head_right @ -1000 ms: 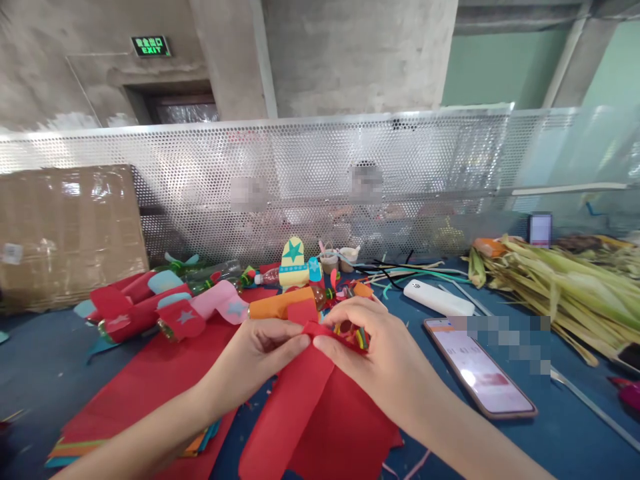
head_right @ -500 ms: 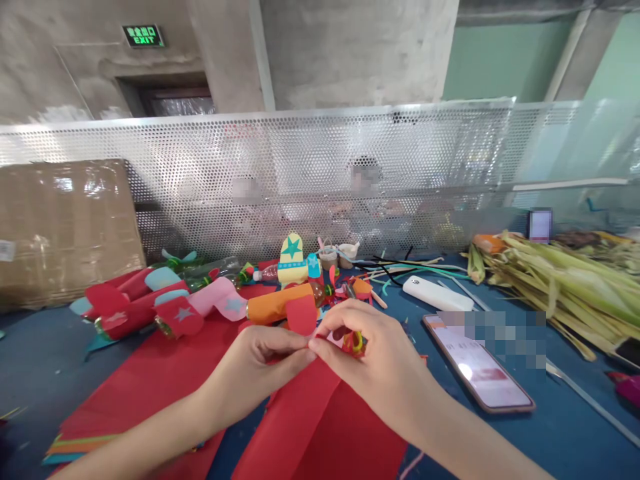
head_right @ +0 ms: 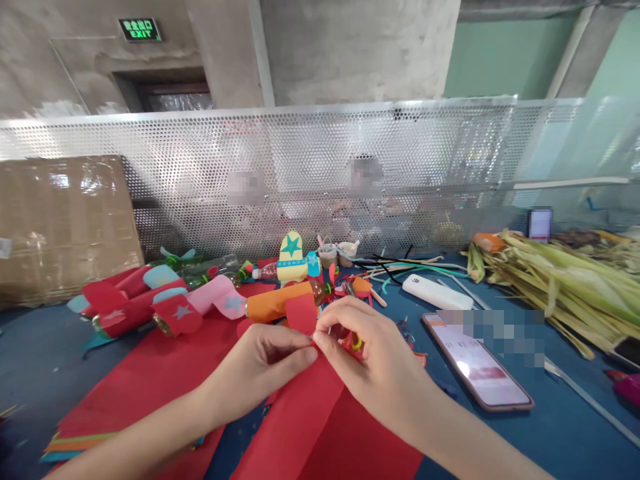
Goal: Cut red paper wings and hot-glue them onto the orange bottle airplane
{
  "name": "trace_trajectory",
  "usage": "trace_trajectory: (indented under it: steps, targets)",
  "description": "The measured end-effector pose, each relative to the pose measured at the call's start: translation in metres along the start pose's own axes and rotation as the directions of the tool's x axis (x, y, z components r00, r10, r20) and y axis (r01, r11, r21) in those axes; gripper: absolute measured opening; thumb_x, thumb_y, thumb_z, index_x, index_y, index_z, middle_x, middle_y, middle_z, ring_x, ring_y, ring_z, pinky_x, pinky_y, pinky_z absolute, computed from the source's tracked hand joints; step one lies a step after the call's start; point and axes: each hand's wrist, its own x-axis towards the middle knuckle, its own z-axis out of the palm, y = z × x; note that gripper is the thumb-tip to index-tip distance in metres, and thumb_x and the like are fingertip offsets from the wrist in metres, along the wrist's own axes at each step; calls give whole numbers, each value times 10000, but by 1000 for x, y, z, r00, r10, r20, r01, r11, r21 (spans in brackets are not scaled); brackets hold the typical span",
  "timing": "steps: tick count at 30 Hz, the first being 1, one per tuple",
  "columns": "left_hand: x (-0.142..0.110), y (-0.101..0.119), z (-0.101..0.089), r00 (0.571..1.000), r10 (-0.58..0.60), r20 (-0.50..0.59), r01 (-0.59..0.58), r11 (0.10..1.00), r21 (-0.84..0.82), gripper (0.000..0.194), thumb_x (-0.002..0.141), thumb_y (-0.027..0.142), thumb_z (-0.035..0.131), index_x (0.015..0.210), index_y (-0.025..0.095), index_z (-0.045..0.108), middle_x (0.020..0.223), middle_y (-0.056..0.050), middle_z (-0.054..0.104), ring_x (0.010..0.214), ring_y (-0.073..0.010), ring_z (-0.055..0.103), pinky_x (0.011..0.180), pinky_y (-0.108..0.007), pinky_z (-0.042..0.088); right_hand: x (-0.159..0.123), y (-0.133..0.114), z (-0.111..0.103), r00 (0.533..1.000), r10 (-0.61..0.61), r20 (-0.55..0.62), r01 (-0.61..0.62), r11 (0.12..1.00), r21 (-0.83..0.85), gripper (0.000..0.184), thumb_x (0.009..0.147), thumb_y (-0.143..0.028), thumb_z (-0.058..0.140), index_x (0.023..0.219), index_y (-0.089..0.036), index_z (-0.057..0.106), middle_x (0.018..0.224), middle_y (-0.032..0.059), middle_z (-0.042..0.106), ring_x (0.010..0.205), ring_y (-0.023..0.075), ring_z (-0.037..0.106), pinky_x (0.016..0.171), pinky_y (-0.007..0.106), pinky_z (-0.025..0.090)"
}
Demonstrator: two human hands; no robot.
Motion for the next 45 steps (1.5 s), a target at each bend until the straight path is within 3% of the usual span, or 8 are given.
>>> trace_trajectory:
  steps: [4,11,15,22,33,37,40,45]
  targets:
    - [2,0,-3,998,-46,32,47,998,-39,363,865,384,516,614,135,595,566,46,411,536,-79,317,506,-209,301,2,4,0,999,38,-3,-38,999,-15,121,909,-210,494,830,-222,585,849,13,637,782,144,616,706,268,503]
    - [1,-3,-1,999,-32,-16,33,997,74,339,873,348,484,624,142,583,574,45,384,548,-88,306,509,-227,276,2,5,0,987,133,95,-132,991,-19,98,869,-197,512,805,-220,583,853,16,656,791,158,627,708,276,509]
    - [5,-6,-2,999,-48,-11,49,996,80,368,879,363,488,589,144,543,564,52,372,541,-82,299,499,-219,266,1,7,0,992,112,61,-110,993,-34,113,891,-191,482,804,-216,550,850,13,630,766,147,609,703,279,495]
    - [12,-14,-10,995,-100,29,101,994,-45,348,840,444,571,719,135,676,634,4,587,568,-99,461,549,-225,374,4,15,-5,995,101,-3,-100,990,-98,121,923,-261,464,848,-225,552,868,17,638,798,166,611,710,307,494]
    - [19,-24,-15,995,-101,28,101,995,-4,326,851,404,564,713,139,695,673,-9,650,593,-110,521,582,-236,408,15,32,-34,966,205,-159,-226,965,-133,228,866,-432,509,849,-217,582,816,51,661,706,196,620,622,318,481]
    - [20,-25,-18,998,-55,14,53,996,76,328,861,386,542,713,130,683,674,-16,639,601,-109,519,581,-232,418,17,39,-46,940,257,-224,-288,950,-121,248,833,-455,538,848,-216,601,700,30,652,605,177,588,550,296,444]
    - [19,-24,-21,999,-17,-35,25,973,228,316,873,369,513,740,134,675,688,-20,626,613,-114,530,577,-226,431,19,45,-48,927,281,-247,-312,945,-96,253,834,-463,537,850,-218,600,666,22,644,575,172,579,506,283,417]
    - [20,-21,-27,997,21,-77,14,903,430,315,880,341,480,720,137,656,675,-10,585,594,-107,512,549,-206,417,23,50,-46,924,296,-242,-319,946,-61,245,837,-432,510,806,-215,621,780,46,695,691,208,638,594,311,460]
